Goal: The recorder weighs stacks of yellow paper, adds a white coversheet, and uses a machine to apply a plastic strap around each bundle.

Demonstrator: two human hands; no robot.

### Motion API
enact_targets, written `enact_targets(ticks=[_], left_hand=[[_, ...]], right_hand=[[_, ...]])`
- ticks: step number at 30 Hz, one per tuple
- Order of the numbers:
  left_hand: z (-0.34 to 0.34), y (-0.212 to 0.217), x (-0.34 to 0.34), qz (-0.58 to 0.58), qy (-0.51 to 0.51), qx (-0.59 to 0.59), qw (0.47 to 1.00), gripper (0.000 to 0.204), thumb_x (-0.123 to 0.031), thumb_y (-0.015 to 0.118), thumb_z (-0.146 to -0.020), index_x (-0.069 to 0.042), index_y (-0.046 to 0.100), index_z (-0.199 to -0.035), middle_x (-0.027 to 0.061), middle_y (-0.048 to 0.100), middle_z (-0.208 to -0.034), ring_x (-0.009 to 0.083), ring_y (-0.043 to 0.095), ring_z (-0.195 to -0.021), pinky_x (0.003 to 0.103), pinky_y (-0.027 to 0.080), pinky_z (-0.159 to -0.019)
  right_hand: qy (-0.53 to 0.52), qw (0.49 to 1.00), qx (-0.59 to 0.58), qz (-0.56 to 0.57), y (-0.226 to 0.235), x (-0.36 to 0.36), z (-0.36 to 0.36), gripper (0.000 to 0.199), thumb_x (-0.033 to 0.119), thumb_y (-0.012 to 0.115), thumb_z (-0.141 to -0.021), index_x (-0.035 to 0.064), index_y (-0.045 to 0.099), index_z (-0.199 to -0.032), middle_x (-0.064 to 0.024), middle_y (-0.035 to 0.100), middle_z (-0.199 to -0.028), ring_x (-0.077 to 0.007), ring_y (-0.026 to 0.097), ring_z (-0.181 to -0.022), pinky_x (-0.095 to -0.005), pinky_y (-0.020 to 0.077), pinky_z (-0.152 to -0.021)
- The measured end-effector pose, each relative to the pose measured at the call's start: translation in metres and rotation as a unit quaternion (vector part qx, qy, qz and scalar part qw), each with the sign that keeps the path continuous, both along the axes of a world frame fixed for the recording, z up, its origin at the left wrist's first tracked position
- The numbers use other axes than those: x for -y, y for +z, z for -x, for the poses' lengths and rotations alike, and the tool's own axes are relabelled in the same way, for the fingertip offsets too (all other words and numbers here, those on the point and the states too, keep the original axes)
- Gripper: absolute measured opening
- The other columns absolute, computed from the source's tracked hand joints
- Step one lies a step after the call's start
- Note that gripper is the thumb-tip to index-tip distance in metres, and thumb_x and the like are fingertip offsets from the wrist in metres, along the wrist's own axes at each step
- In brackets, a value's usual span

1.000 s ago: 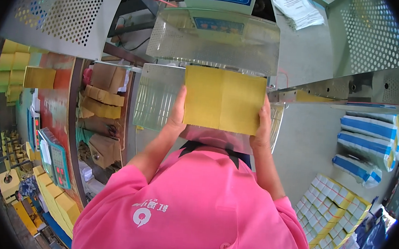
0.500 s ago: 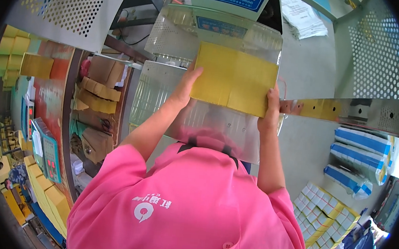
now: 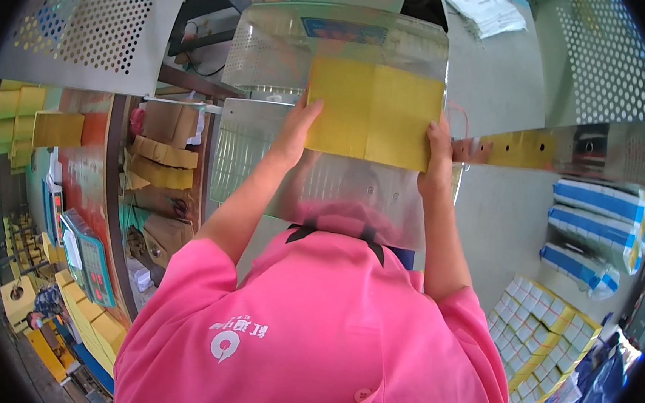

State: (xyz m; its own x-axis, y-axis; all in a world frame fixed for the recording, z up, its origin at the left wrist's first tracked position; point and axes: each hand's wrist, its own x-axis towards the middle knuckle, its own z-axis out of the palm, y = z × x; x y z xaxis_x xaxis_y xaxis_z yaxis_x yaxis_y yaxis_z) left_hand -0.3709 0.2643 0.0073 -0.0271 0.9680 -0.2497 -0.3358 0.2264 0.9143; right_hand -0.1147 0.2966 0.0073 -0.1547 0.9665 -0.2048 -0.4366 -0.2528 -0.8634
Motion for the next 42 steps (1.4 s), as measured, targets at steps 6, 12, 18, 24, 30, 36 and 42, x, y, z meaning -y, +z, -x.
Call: enact_targets(ticks=[6, 12, 18, 24, 30, 36, 42], left_hand=[[-0.022, -0.004, -0.008, -0.010, 0.052, -0.028, 0.998, 0.061, -0.038, 0.054, -0.097, -0.002, 0.036, -0.142, 0.0093, 0.050, -0.132, 0.0171, 0.046, -0.122, 0.031, 0.035, -0.104], [-0.031, 0.000, -0.008, 0.000, 0.071, -0.054, 0.996, 0.060, -0.040, 0.053, -0.097, -0.002, 0.038, -0.141, 0.0097, 0.051, -0.132, 0.0175, 0.046, -0.122, 0.032, 0.035, -0.104], [-0.029, -0.010, -0.011, 0.017, 0.054, -0.034, 0.998, 0.063, -0.046, 0.055, -0.095, -0.003, 0.043, -0.139, 0.0081, 0.052, -0.132, 0.0171, 0.047, -0.122, 0.032, 0.034, -0.104], [-0.031, -0.006, -0.017, 0.038, 0.054, -0.045, 0.997, 0.059, -0.042, 0.057, -0.094, -0.003, 0.045, -0.137, 0.0075, 0.054, -0.131, 0.0175, 0.049, -0.121, 0.032, 0.035, -0.103], [-0.023, -0.006, -0.013, 0.032, 0.048, -0.045, 0.997, 0.057, -0.045, 0.055, -0.095, -0.004, 0.049, -0.134, 0.0058, 0.054, -0.131, 0.0165, 0.048, -0.123, 0.033, 0.034, -0.104], [-0.023, 0.004, 0.017, 0.034, 0.065, -0.092, 0.993, 0.053, -0.042, 0.050, -0.098, -0.002, 0.050, -0.133, 0.0073, 0.054, -0.131, 0.0173, 0.049, -0.122, 0.033, 0.036, -0.103], [0.012, 0.013, 0.106, 0.049, 0.050, -0.285, 0.956, 0.046, -0.036, 0.054, -0.097, -0.001, 0.056, -0.125, 0.0096, 0.060, -0.119, 0.0174, 0.057, -0.104, 0.030, 0.044, -0.091]], right_hand=[[-0.026, 0.998, 0.026, 0.059, -0.009, -0.012, -0.005, 0.057, 0.036, 0.052, -0.095, 0.0051, 0.041, -0.142, -0.0066, 0.050, -0.136, -0.0185, 0.044, -0.126, -0.0328, 0.0335, -0.106], [0.009, 0.995, -0.009, 0.095, -0.007, -0.011, -0.007, 0.057, 0.035, 0.054, -0.095, 0.0075, 0.041, -0.143, -0.0069, 0.050, -0.136, -0.0186, 0.046, -0.126, -0.0316, 0.0333, -0.107], [0.024, 0.997, -0.010, 0.078, -0.008, -0.010, -0.010, 0.060, 0.040, 0.054, -0.094, 0.0070, 0.042, -0.143, -0.0089, 0.046, -0.140, -0.0212, 0.041, -0.130, -0.0331, 0.0294, -0.110], [-0.013, 0.993, 0.116, 0.034, -0.048, -0.016, -0.017, 0.073, 0.051, 0.054, -0.090, 0.0064, 0.039, -0.146, -0.0137, 0.000, -0.160, -0.0273, 0.011, -0.147, -0.0374, 0.0162, -0.117], [-0.034, 0.981, 0.191, -0.003, -0.032, -0.010, -0.010, 0.077, 0.051, 0.054, -0.091, 0.0030, 0.034, -0.147, -0.0169, 0.014, -0.157, -0.0280, 0.014, -0.146, -0.0361, 0.0171, -0.116], [0.046, 0.990, 0.130, -0.028, -0.026, 0.009, -0.013, 0.072, 0.045, 0.052, -0.094, 0.0036, 0.028, -0.148, -0.0170, 0.050, -0.133, -0.0257, 0.046, -0.125, -0.0337, 0.0326, -0.107], [0.107, 0.895, 0.421, -0.102, -0.001, 0.094, -0.010, 0.060, 0.044, 0.052, -0.094, 0.0036, 0.043, -0.137, -0.0186, 0.061, -0.114, -0.0267, 0.059, -0.107, -0.0365, 0.0439, -0.094]])
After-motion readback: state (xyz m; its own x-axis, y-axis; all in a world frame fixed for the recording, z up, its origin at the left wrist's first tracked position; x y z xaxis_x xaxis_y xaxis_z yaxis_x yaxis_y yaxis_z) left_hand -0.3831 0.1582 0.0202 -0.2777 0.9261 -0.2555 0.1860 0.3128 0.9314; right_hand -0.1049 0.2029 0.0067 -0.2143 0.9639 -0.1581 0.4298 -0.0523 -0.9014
